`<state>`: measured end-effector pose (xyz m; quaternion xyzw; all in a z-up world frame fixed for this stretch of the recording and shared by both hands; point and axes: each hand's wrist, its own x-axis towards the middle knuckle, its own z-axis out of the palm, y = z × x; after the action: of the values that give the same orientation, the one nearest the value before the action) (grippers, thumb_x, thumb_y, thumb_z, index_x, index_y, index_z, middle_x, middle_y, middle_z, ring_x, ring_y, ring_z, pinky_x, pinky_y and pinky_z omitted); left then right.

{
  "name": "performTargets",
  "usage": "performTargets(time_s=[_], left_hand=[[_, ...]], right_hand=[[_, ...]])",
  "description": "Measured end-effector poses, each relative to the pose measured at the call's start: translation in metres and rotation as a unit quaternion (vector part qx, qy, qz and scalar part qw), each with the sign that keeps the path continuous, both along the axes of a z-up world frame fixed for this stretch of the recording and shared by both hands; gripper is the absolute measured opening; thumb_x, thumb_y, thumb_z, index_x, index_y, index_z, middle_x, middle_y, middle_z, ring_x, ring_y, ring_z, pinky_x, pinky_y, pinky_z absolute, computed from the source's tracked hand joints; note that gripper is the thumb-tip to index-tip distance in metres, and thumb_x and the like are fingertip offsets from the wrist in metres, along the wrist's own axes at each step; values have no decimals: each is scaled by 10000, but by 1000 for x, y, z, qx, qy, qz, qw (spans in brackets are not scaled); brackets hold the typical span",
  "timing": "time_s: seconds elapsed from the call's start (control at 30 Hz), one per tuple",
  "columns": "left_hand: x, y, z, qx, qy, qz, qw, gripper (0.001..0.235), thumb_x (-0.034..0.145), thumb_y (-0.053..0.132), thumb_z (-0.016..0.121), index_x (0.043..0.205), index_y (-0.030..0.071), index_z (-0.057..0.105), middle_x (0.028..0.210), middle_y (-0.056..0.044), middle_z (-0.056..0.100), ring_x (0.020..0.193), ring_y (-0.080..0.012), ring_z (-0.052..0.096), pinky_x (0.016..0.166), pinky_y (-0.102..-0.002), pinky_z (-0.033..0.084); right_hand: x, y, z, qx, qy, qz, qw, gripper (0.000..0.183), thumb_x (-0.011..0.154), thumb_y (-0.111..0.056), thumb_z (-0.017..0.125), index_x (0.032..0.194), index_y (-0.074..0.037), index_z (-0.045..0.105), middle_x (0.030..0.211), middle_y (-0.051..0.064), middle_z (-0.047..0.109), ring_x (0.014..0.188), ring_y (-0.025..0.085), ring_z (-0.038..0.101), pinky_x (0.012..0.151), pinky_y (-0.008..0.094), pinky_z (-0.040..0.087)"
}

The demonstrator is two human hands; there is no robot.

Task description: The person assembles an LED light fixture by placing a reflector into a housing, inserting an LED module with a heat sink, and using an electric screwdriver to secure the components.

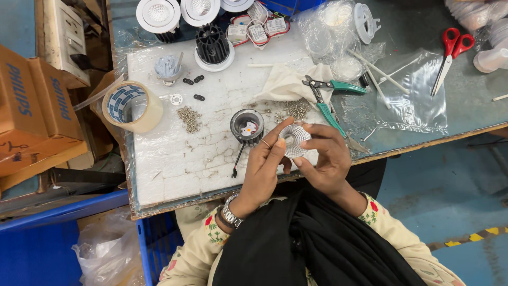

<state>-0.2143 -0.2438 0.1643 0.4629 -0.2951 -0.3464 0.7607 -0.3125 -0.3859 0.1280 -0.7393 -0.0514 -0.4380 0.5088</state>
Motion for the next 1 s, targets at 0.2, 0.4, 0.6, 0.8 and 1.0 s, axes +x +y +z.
performTargets(time_s=[0.2,0.4,0.6,0.8,1.0], left_hand=[[0,-2,15,67,-82,36,994,443,1062,128,581,1485,0,550,997,2,670,775,-43,561,691,-204,503],[-4,-12,27,131,-163,65,976,414,1026,121,590,1429,30,607,929,-28,696,705,-66,591,646,-215,510],[-7,-16,39,114,-380,85,914,316,996,51,593,1309,16,613,1233,-181,713,970,-278,755,799,-340,598],[-12,-13,41,92,-472,101,871,338,965,8,619,1298,56,650,1223,-213,685,1029,-359,736,818,-389,594],[-14,-8,31,79,-428,84,896,332,967,23,628,1293,77,665,1203,-168,709,911,-246,732,737,-320,597]], right_hand=[[-2,-5,5,-164,23,-109,980,296,844,-71,827,1115,-25,718,1369,148,599,1236,290,651,1013,389,568],[-4,-6,15,127,62,83,986,508,1101,-359,599,1485,-43,494,1450,129,532,1349,230,551,1151,366,479],[-3,-15,29,276,202,232,911,609,1095,-485,409,1486,-25,488,1421,91,583,1255,166,589,1012,327,523],[-15,-14,34,206,160,250,933,521,1140,-445,428,1411,-18,551,1400,102,557,1236,169,593,1002,316,538],[-16,1,33,141,95,165,971,462,1194,-407,440,1366,-10,602,1379,129,588,1270,198,603,1083,335,520]])
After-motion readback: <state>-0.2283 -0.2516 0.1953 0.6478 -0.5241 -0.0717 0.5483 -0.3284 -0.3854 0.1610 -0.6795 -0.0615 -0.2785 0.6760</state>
